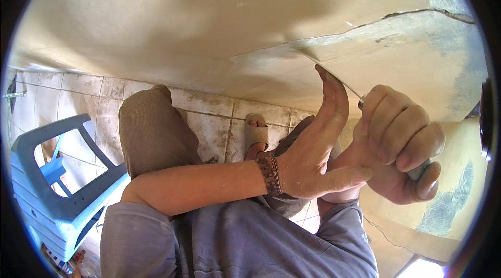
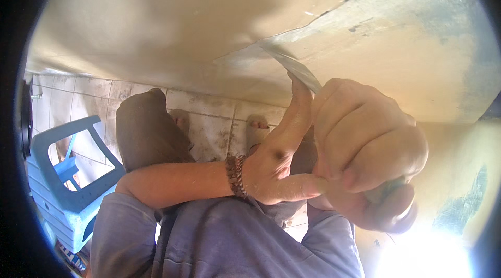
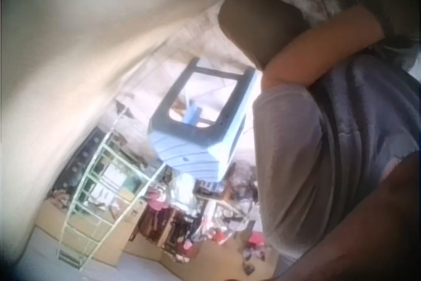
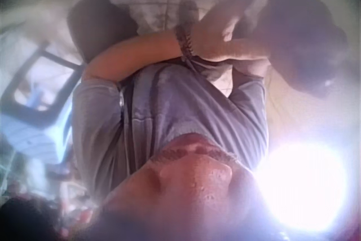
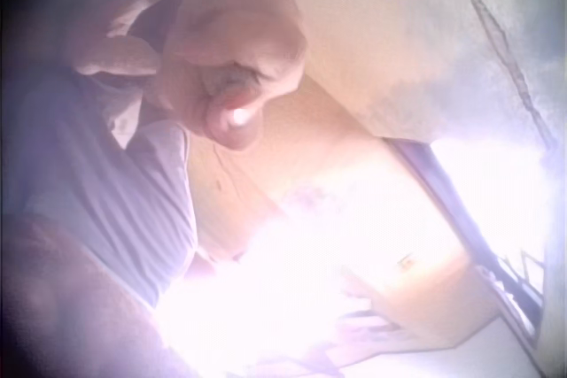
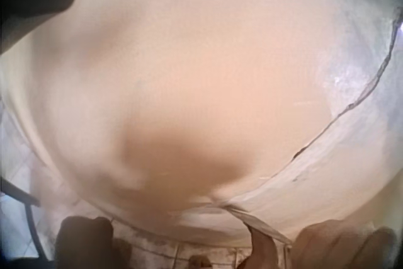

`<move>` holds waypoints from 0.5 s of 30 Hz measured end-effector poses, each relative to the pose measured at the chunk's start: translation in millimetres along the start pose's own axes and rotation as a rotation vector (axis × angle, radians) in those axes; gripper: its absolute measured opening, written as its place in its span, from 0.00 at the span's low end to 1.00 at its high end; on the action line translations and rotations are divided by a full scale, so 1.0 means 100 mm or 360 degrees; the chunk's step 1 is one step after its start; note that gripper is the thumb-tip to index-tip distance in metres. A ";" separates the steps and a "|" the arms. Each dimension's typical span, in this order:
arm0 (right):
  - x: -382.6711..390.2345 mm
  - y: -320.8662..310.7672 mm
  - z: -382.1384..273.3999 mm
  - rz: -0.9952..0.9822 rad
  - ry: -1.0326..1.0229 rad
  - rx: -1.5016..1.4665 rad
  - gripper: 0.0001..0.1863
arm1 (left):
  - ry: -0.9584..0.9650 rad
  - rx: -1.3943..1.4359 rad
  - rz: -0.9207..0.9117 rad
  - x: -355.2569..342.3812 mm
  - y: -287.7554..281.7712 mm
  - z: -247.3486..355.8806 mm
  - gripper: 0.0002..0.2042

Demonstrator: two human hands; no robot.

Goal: The person sits on the floor and uses a putty knife to scrape and smooth a crack in the ceiling. They repeatedly apply and smooth material along the crack line, working from one section to another.

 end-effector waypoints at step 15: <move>-0.41 -0.47 -0.61 0.0242 -0.0045 0.0047 0.14 | 0.0311 0.0156 -0.0202 -0.41 0.42 0.41 0.60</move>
Point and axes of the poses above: each hand's wrist, its own x-axis away from the middle knuckle, its own y-axis out of the palm, z = x × y, the point moved 4 cm from there along -x, towards the middle knuckle, and after that the axes turned 13 degrees about -y, right-handed, at the moved point
